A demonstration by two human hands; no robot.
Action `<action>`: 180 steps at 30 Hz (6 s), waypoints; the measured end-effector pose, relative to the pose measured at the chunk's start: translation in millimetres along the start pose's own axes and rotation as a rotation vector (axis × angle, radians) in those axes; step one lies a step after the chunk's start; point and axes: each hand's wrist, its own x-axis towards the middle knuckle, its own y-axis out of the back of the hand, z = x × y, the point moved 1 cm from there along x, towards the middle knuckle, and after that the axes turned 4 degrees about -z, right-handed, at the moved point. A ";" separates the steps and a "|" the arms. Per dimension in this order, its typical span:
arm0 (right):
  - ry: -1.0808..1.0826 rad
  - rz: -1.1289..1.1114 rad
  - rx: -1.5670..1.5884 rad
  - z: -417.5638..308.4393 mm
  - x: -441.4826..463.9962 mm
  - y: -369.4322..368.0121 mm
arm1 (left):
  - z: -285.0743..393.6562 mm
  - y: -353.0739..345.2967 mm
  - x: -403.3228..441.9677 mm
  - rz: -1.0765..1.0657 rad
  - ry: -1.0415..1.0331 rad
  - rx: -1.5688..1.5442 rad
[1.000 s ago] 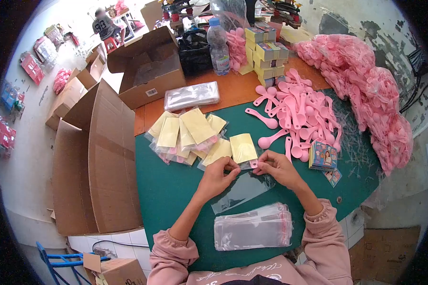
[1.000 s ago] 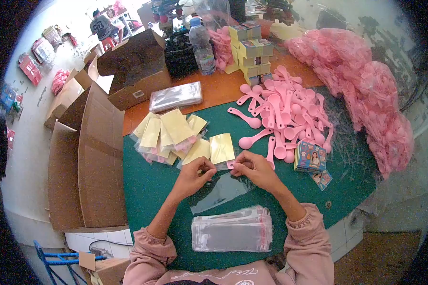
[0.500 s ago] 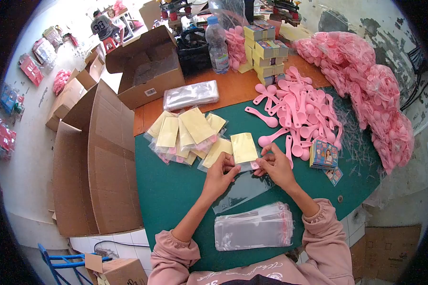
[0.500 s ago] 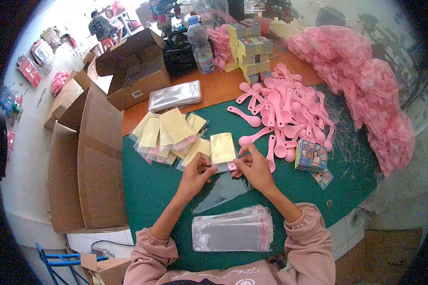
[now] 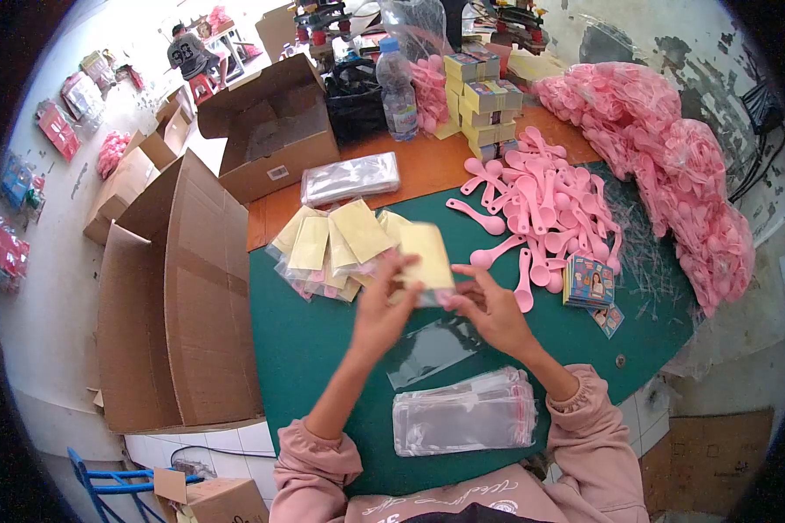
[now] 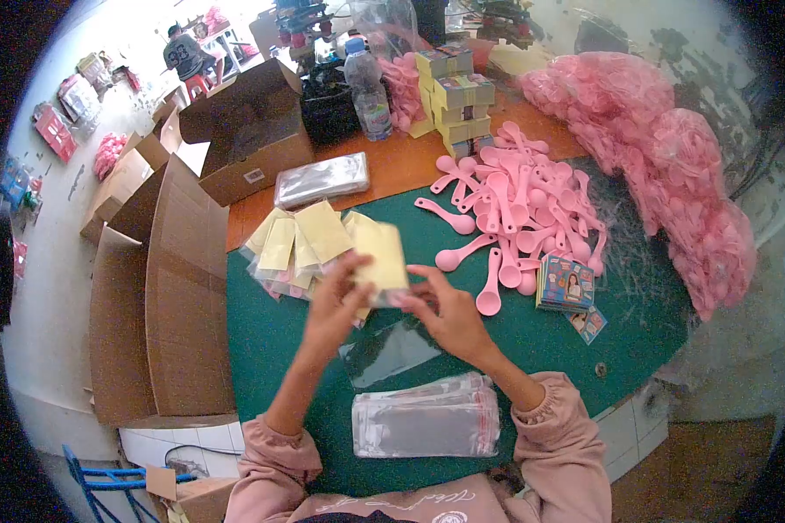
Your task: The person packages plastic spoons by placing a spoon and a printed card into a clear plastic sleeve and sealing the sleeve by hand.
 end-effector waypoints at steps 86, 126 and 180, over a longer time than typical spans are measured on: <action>-0.153 0.151 0.279 -40.4 -83.1 92.8 | -31.7 514.3 -20.8 0.652 0.162 -0.403; 0.226 0.210 -1.117 16.0 42.0 77.0 | 72.1 70.6 24.2 -0.157 -0.409 0.894; -0.060 0.541 -0.773 -9.3 -45.3 145.4 | 8.8 -25.3 20.4 -0.601 0.208 -0.088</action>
